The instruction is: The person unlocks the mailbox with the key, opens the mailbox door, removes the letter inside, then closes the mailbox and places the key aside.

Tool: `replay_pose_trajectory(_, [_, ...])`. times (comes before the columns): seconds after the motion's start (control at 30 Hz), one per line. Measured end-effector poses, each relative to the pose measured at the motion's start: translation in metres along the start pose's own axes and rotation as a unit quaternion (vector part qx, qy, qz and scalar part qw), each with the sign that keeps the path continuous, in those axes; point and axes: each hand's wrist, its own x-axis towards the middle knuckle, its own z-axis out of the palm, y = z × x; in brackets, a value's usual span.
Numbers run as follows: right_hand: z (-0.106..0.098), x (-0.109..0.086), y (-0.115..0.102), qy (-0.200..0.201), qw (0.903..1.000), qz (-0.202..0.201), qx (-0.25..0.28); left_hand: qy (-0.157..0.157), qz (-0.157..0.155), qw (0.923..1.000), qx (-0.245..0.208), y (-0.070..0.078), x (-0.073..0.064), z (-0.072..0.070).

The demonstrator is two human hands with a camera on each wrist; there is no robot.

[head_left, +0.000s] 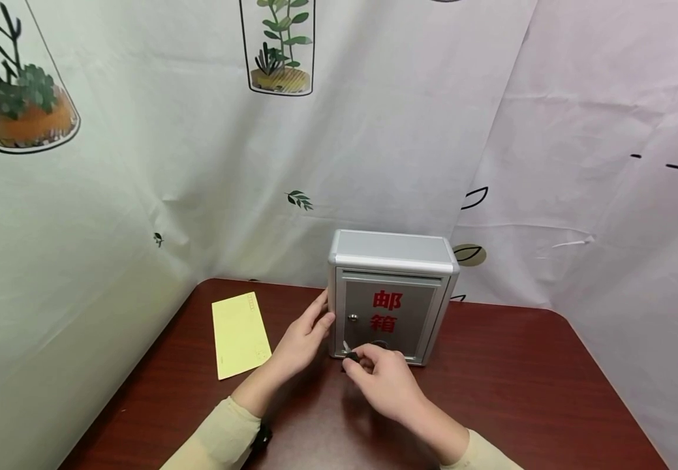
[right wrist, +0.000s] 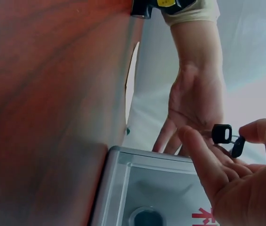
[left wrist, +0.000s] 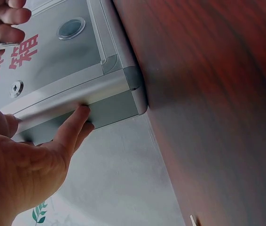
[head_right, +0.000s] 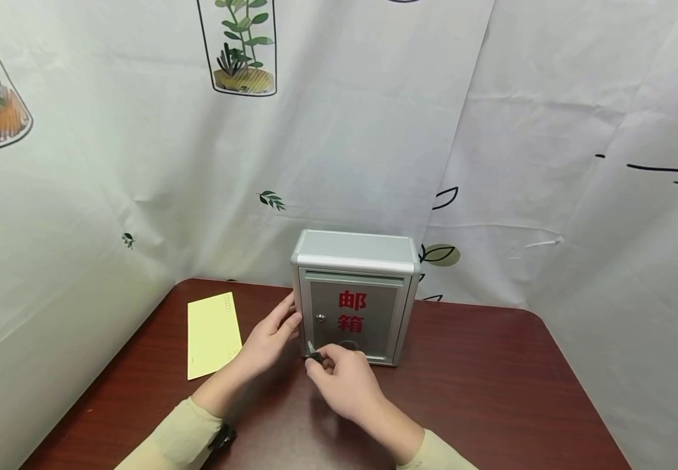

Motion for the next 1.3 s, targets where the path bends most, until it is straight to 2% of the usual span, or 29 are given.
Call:
replay_pose_trajectory(0.17, [-0.005, -0.007, 0.010, -0.060, 0.9955, 0.020, 0.070, -0.001, -0.004, 1.0000, 0.005, -0.001, 0.000, 0.000])
replay_pose_trajectory(0.23, [-0.006, -0.009, 0.015, -0.090, 0.9878, 0.036, 0.122, -0.002, -0.003, 1.0000, 0.005, -0.001, 0.000, -0.001])
replay_pose_trajectory(0.33, [-0.008, -0.012, 0.023, -0.124, 0.9695, 0.067, 0.200, -0.001, -0.001, 1.0000, 0.002, -0.001, 0.001, -0.001])
replay_pose_trajectory(0.37, [-0.009, -0.014, 0.026, -0.131, 0.9642, 0.075, 0.218, 0.000, -0.001, 1.0000, 0.000, -0.001, 0.001, -0.001])
replay_pose_trajectory(0.43, [-0.010, -0.016, 0.031, -0.135, 0.9599, 0.087, 0.230, 0.002, -0.001, 1.0000, -0.002, -0.001, 0.001, -0.001])
replay_pose_trajectory(0.73, [-0.021, -0.020, 0.046, -0.120, 0.9673, 0.098, 0.200, 0.007, -0.001, 0.9999, -0.012, -0.001, 0.001, -0.001])
replay_pose_trajectory(0.97, [-0.033, -0.019, 0.054, -0.093, 0.9720, 0.094, 0.195, -0.003, 0.003, 1.0000, -0.004, -0.003, 0.003, -0.001])
replay_pose_trajectory(1.3, [-0.062, -0.024, 0.068, -0.044, 0.9856, 0.108, 0.123, 0.010, -0.004, 0.9990, 0.044, -0.004, 0.000, -0.004])
